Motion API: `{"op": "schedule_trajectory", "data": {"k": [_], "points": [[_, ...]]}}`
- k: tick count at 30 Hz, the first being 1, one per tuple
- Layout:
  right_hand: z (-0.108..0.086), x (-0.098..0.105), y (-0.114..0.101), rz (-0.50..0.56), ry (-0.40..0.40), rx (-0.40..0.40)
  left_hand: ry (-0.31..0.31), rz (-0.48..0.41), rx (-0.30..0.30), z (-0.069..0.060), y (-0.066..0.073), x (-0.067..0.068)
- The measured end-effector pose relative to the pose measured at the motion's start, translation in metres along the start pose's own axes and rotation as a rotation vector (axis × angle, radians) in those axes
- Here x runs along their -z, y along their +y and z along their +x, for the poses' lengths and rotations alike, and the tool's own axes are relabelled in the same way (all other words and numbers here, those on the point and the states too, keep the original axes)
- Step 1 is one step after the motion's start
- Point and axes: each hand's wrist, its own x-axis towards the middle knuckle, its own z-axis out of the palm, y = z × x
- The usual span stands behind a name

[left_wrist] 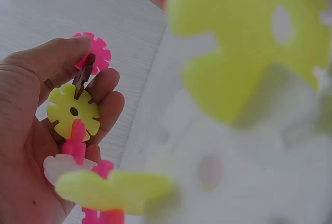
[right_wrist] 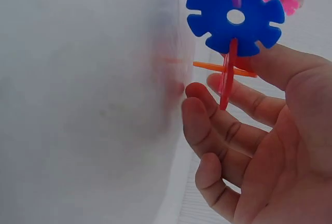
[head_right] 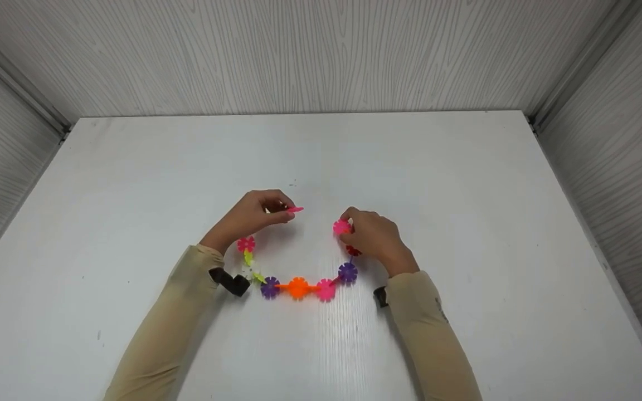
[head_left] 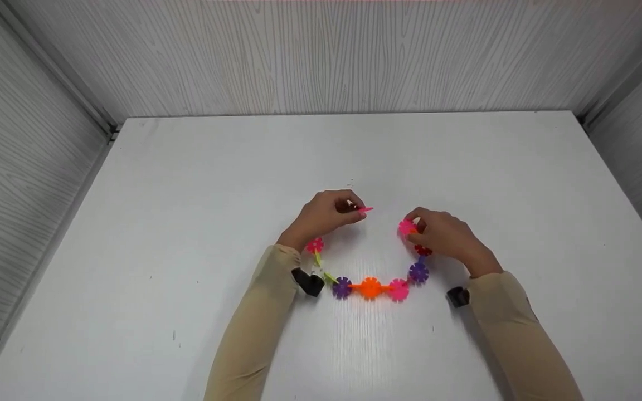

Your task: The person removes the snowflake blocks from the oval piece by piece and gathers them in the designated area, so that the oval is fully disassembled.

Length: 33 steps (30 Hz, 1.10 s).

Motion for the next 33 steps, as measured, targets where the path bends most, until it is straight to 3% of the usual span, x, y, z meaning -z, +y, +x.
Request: {"op": "schedule_trajectory", "data": {"k": [6,10,20,27,33], "points": [[0.002,0.0,0.002,0.003,-0.005,0.03,-0.086,-0.104,-0.014,0.0,-0.004,0.0],[0.002,-0.001,0.002,0.003,-0.011,0.028,-0.119,-0.109,-0.029,-0.001,-0.006,-0.001],[0.0,0.002,0.007,0.049,-0.016,0.036,-0.13,-0.141,-0.024,-0.001,-0.009,-0.002],[-0.006,0.005,0.008,0.13,0.067,0.089,-0.118,-0.138,-0.024,-0.003,-0.01,-0.003],[-0.009,0.008,0.003,0.154,0.08,0.12,-0.085,-0.03,-0.004,-0.005,-0.007,-0.003]]}}
